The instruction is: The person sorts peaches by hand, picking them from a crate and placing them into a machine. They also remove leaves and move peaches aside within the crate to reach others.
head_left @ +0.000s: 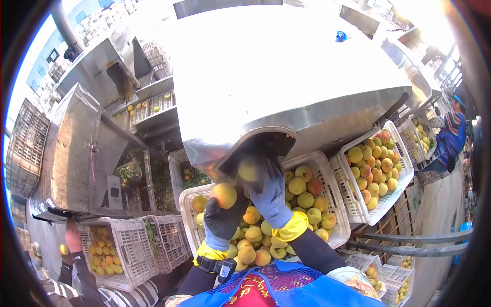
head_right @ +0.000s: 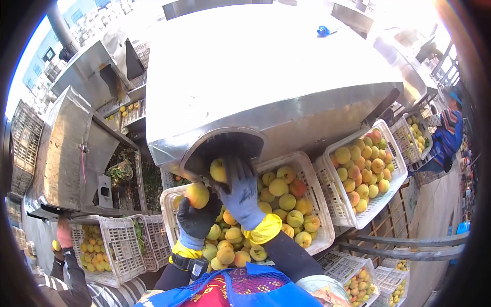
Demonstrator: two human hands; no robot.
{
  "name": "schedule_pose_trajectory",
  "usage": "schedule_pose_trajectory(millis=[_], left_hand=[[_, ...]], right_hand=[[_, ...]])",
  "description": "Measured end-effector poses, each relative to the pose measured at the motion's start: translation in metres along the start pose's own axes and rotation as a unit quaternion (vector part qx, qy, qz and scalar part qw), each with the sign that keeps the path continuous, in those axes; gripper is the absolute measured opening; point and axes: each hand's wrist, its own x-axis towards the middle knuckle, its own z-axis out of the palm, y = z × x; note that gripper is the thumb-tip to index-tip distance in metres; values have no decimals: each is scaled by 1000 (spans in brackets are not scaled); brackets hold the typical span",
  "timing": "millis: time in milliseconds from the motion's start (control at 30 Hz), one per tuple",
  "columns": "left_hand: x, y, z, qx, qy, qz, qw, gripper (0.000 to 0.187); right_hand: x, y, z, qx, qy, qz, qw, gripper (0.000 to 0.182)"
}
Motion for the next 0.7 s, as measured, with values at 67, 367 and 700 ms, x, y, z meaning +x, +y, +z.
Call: schedule_pose_trajectory(millis=[67,367,700], left_hand=[[-1,8,7,110,29,3,994,57],[-11,37,16,169,58,-22,984,57],[-17,26,17,120,35,-17,992,39]], right_hand=[[4,28,49,-90,10,-8,996,63],[12,-25,-26,183,-149,-18,972,63],[-2,-2,-10,61,-17,-14,998,83]])
